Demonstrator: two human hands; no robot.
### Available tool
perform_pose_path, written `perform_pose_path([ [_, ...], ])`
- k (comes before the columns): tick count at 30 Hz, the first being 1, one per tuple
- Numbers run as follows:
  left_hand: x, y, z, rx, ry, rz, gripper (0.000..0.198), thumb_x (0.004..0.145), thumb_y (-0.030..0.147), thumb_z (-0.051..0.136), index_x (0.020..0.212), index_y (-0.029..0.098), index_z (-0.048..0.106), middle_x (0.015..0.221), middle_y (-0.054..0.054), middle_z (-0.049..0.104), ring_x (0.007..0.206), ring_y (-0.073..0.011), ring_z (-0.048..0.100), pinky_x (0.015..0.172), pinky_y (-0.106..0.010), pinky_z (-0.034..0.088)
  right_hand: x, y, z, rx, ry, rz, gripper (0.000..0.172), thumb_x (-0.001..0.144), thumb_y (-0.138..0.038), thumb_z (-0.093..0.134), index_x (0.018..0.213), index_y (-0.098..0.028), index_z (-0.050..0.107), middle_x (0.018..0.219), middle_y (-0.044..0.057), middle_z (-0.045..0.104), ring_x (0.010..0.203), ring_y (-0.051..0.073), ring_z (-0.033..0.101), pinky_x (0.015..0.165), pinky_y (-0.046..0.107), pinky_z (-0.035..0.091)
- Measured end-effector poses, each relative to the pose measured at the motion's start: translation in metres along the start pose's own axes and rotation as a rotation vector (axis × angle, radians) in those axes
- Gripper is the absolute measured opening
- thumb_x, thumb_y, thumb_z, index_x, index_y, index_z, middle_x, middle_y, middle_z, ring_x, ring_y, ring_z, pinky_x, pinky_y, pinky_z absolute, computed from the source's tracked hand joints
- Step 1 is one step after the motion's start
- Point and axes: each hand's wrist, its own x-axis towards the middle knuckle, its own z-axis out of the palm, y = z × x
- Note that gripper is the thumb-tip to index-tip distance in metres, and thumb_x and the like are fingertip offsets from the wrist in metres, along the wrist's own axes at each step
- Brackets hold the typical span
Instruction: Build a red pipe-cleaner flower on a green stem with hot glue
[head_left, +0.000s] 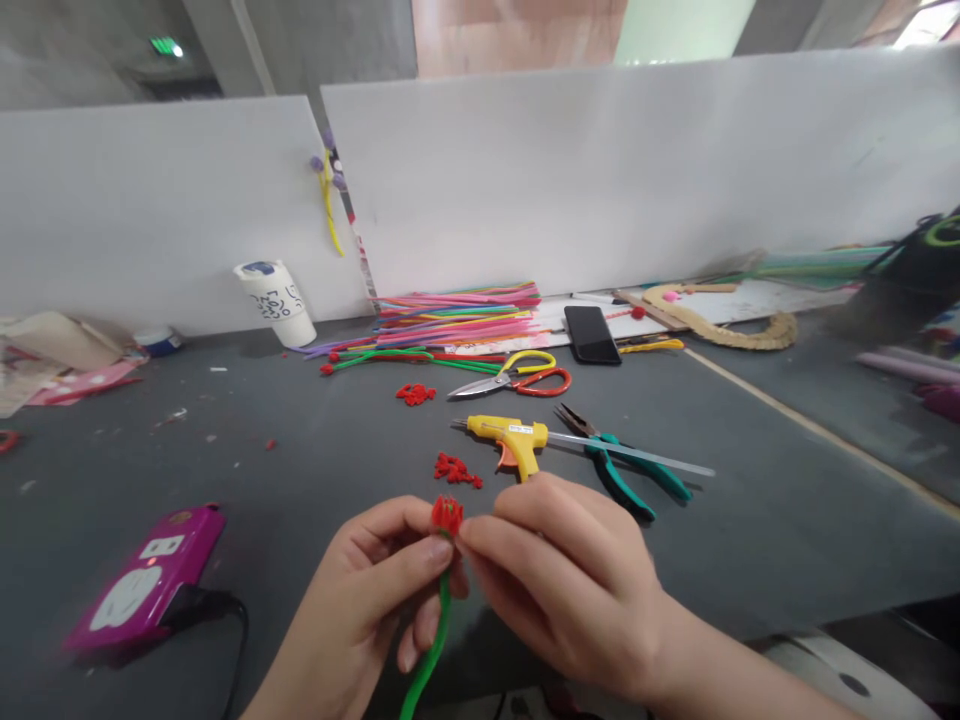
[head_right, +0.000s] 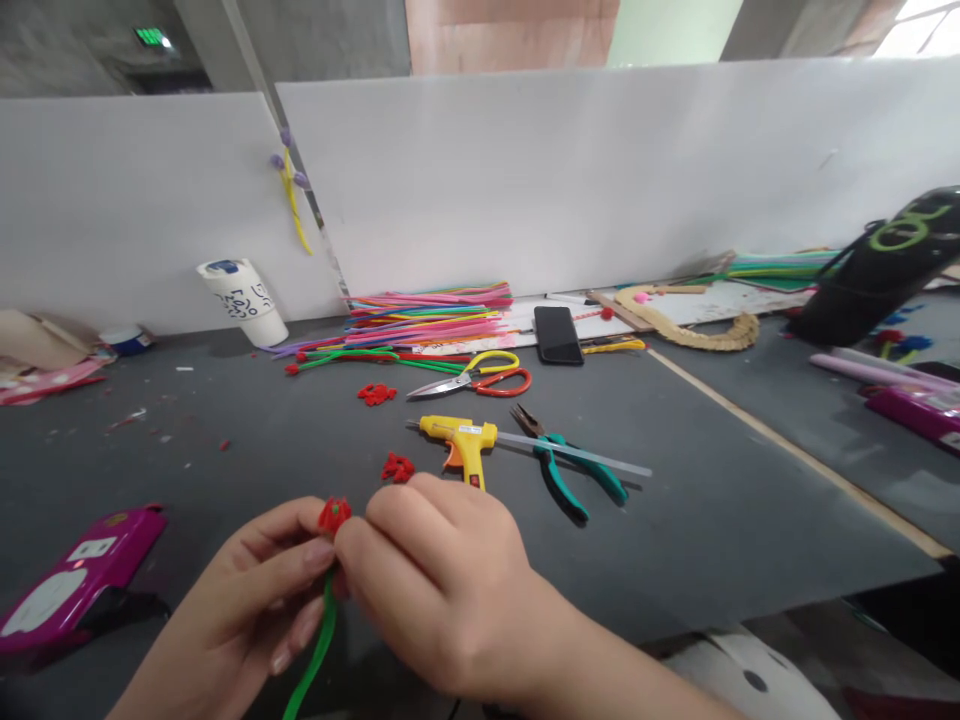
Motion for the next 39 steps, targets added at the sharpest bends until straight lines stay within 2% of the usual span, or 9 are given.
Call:
perform_pose_path([
  [8,-0.006,0.001,0.005,0.001,0.055,0.012,0.02,0.056,0.032,0.087,0.064,0.018,0.074,0.045,0.004,0.058,0.03,-0.0015,0.044,0.029,-0.008,0.032,0.001,-0.001,-0.002,-0.084,0.043,-0.121,0.018,0.088,-0.009,0.048,0.085,-0.012,0.066,0.058,0.001,0.054,0.051,0.013,0.044,0.047,0.027,0.036],
  [11,-0.006,-0.001,0.005,0.017,0.059,0.008,0.022,0.056,0.034,0.087,0.064,0.019,0.074,0.044,0.004,0.056,0.03,-0.0018,0.044,0.029,-0.008,0.031,0.001,-0.002,-0.002,-0.081,0.043,-0.113,0.02,0.089,-0.009,0.047,0.083,-0.011,0.066,0.057,0.002,0.055,0.049,0.013,0.041,0.044,0.027,0.033],
  [17,-0.007,-0.002,0.002,0.051,0.021,0.018,0.023,0.057,0.037,0.086,0.067,0.02,0.075,0.044,0.005,0.056,0.03,-0.0017,0.045,0.03,-0.008,0.032,-0.002,-0.003,0.001,-0.033,0.055,-0.098,0.015,0.09,-0.01,0.049,0.088,-0.011,0.064,0.064,0.003,0.059,0.053,0.013,0.046,0.047,0.027,0.038],
  [20,-0.006,-0.001,0.001,0.058,-0.009,0.052,0.022,0.058,0.038,0.085,0.066,0.021,0.075,0.046,0.005,0.058,0.031,-0.0016,0.046,0.031,-0.008,0.034,0.0,-0.004,0.001,0.056,0.078,-0.048,0.012,0.087,-0.006,0.051,0.085,-0.012,0.062,0.066,0.003,0.06,0.054,0.013,0.049,0.049,0.026,0.04],
  [25,-0.005,-0.002,0.001,0.082,-0.038,0.063,0.02,0.061,0.038,0.084,0.064,0.02,0.075,0.052,0.003,0.062,0.032,-0.0017,0.048,0.031,-0.009,0.034,0.003,-0.008,-0.008,0.208,0.096,0.08,0.012,0.086,-0.007,0.053,0.091,-0.015,0.06,0.072,0.003,0.059,0.06,0.011,0.054,0.055,0.021,0.047],
  [28,-0.007,-0.001,0.002,0.084,-0.048,0.072,0.021,0.059,0.039,0.085,0.061,0.021,0.074,0.053,0.003,0.062,0.033,-0.0016,0.048,0.032,-0.009,0.034,0.001,-0.008,-0.01,0.121,0.1,-0.015,0.012,0.089,-0.009,0.05,0.093,-0.014,0.061,0.067,0.002,0.059,0.056,0.012,0.054,0.052,0.023,0.045],
  [31,-0.01,0.001,0.005,0.104,-0.001,0.074,0.024,0.055,0.041,0.086,0.058,0.021,0.074,0.05,0.005,0.055,0.033,-0.0014,0.047,0.033,-0.009,0.034,-0.002,-0.008,-0.008,0.035,0.106,-0.097,0.013,0.092,-0.011,0.047,0.094,-0.012,0.061,0.06,0.001,0.059,0.051,0.012,0.054,0.048,0.025,0.042],
  [35,-0.013,0.003,0.01,0.132,0.046,0.062,0.028,0.051,0.044,0.087,0.057,0.021,0.073,0.045,0.005,0.05,0.033,-0.0019,0.046,0.034,-0.01,0.033,-0.002,-0.008,-0.005,0.002,0.118,-0.103,0.015,0.094,-0.011,0.045,0.095,-0.01,0.06,0.061,0.002,0.061,0.051,0.013,0.056,0.048,0.027,0.043],
  [39,-0.013,0.002,0.009,0.166,0.038,0.081,0.03,0.052,0.046,0.087,0.055,0.02,0.072,0.044,0.005,0.049,0.034,-0.0027,0.045,0.034,-0.012,0.032,-0.001,-0.006,-0.006,-0.004,0.123,-0.1,0.015,0.095,-0.011,0.045,0.094,-0.011,0.06,0.06,0.002,0.061,0.05,0.013,0.055,0.048,0.027,0.043],
])
